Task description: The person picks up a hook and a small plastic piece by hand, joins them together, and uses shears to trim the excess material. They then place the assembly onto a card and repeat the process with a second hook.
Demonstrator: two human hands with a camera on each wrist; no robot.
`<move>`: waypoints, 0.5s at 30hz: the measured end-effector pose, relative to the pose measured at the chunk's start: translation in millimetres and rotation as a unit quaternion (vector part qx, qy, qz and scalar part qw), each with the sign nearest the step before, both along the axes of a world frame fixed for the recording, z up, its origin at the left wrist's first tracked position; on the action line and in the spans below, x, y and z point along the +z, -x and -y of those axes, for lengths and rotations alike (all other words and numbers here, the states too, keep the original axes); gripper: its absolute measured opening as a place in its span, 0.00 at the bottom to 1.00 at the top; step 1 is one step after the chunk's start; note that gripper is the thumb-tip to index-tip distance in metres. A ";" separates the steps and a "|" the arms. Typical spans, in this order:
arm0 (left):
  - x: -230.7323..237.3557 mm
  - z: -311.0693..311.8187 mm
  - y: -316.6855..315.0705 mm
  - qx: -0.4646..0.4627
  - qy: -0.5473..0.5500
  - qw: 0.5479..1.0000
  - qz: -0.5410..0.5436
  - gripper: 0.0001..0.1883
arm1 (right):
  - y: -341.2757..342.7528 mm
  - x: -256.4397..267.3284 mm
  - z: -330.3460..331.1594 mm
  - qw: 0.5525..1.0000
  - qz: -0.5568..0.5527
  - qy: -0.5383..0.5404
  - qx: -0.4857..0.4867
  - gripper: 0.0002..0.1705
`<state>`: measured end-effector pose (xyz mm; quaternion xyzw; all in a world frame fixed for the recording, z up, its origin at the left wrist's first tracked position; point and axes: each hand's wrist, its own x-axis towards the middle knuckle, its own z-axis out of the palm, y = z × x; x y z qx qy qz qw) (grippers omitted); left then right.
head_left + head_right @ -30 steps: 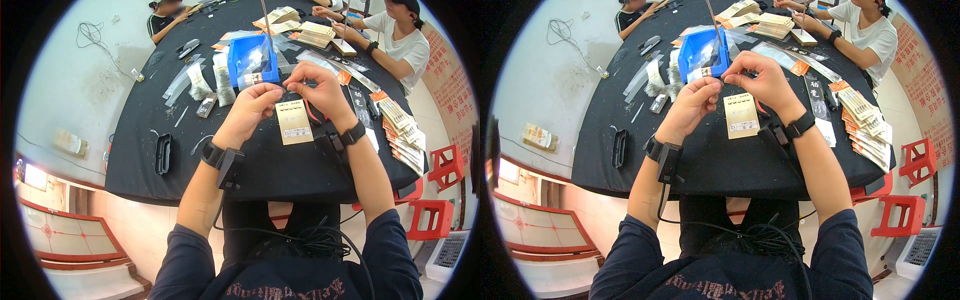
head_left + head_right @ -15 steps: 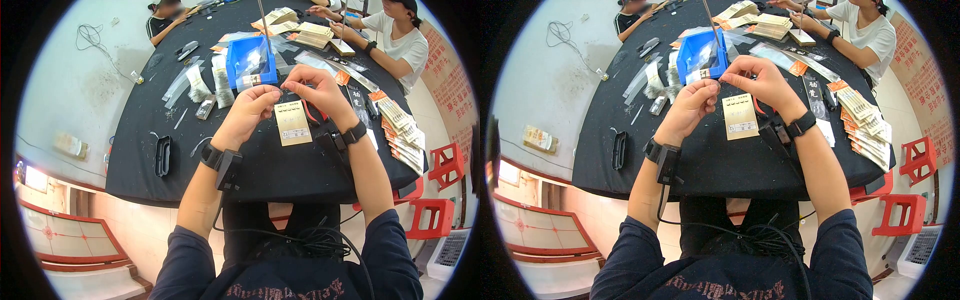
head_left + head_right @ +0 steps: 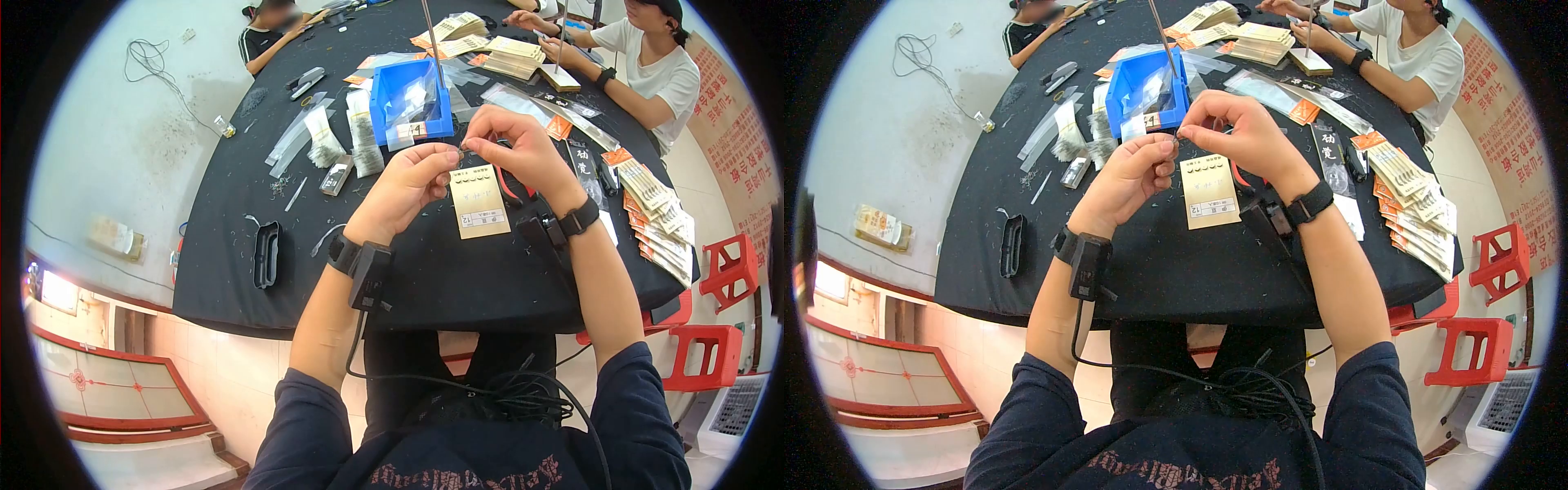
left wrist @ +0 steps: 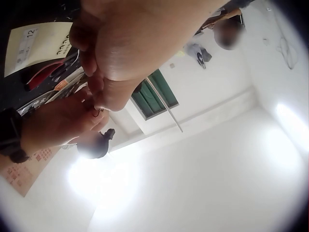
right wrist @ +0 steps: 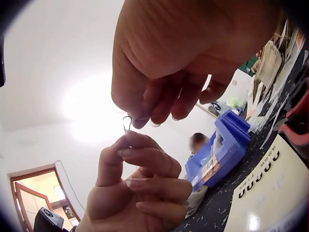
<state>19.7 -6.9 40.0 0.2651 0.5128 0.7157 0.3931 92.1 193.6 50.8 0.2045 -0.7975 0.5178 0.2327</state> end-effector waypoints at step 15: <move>3.4 1.0 -3.1 -0.028 -0.005 0.999 0.046 0.07 | -1.5 0.8 0.4 0.999 0.017 0.028 0.019 0.07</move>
